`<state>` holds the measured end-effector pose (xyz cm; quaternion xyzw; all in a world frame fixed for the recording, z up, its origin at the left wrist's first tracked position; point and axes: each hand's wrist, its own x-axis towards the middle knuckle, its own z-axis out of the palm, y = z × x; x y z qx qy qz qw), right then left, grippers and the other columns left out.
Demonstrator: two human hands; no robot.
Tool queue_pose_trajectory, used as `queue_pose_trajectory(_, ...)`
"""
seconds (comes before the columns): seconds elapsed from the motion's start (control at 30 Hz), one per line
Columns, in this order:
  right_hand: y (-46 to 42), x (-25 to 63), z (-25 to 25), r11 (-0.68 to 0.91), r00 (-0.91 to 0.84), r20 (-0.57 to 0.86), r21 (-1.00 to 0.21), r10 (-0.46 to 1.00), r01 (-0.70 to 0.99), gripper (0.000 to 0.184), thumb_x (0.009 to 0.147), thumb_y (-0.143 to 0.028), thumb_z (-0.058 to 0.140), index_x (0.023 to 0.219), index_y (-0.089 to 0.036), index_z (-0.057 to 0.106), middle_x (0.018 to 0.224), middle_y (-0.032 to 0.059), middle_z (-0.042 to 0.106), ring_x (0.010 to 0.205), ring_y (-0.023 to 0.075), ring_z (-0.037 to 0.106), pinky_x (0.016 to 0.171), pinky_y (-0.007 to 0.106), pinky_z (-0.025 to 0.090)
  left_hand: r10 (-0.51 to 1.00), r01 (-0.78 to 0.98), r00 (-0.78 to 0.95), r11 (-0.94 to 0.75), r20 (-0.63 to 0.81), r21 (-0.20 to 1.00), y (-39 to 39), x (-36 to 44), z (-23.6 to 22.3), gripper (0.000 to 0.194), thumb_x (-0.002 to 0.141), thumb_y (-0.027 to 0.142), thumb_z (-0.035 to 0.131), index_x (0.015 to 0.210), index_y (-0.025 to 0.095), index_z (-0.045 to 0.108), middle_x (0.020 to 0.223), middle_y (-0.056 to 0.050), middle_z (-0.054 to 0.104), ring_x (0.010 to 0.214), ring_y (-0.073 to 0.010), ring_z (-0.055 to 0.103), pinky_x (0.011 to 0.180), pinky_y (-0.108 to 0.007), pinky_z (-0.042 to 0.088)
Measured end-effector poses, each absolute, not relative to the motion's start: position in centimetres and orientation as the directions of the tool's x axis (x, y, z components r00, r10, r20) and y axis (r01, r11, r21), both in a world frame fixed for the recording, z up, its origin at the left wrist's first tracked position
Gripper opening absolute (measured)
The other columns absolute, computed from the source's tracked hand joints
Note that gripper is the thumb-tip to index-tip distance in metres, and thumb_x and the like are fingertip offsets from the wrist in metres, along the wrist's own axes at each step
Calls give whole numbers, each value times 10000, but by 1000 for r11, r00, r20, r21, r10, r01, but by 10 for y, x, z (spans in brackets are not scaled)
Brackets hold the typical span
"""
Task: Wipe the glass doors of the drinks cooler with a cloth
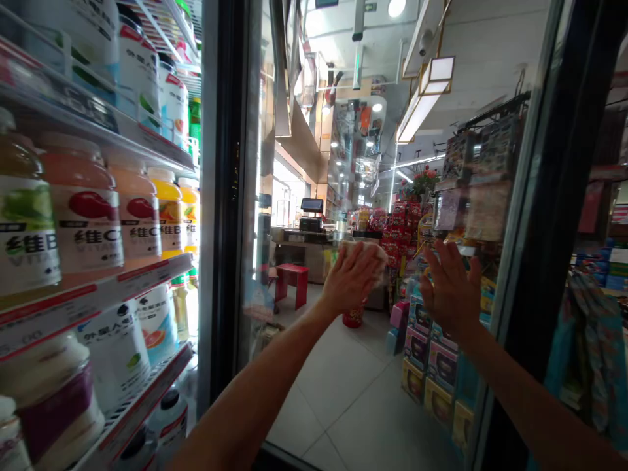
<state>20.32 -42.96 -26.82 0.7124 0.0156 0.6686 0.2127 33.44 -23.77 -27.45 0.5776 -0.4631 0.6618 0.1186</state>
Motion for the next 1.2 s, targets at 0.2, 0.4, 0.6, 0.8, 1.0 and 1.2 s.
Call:
queue_pose_trajectory(0.2,-426,201,-268,-925,110,958,284,264,-253,544,834,-255,453,1360,-177,338,1390,128,408,1328,245,305,1084,487,166,196,-715,0,-685,981,138,-165,395,-262,437,885,269,348,1287,116,427,1422,-132,331,1372,-218,142,1116,-454,190)
queue_pose_trajectory(0.4,-426,204,-269,-928,106,960,277,258,-251,549,831,-255,452,1362,-179,334,1404,122,388,1333,244,296,1087,490,155,13,-703,-115,-708,993,-72,-218,357,-261,452,888,279,359,1308,119,402,1428,-133,317,1380,-247,49,1108,-503,169)
queue_pose_trajectory(0.6,-427,200,-268,-933,116,960,276,256,-230,533,837,-246,443,1358,-190,342,1396,112,403,1331,226,303,1095,469,147,-506,-624,-402,-458,763,-632,-261,315,-268,432,861,335,422,1270,201,450,1432,-33,333,1372,-211,145,1123,-448,181)
queue_pose_trajectory(0.8,-427,202,-269,-916,89,955,295,282,-271,547,834,-250,438,1363,-163,327,1379,130,425,1332,230,300,1089,475,155,257,-753,84,-617,963,231,-183,379,-249,473,899,295,311,1331,110,365,1455,-140,250,1381,-238,88,1122,-497,114)
queue_pose_trajectory(1.0,-429,205,-270,-923,84,959,284,272,-260,545,838,-247,419,1368,-174,315,1391,124,409,1329,228,305,1086,483,162,-307,-701,-287,-578,907,-418,-246,331,-266,457,875,305,392,1314,181,395,1444,-73,305,1382,-233,59,1120,-496,136)
queue_pose_trajectory(1.2,-432,202,-270,-933,76,956,293,283,-211,562,841,-244,407,1385,-181,282,1402,120,394,1330,219,304,1091,466,169,-419,-654,-346,-534,839,-536,-233,339,-264,433,876,340,393,1280,191,432,1415,-42,365,1371,-211,152,1128,-444,166)
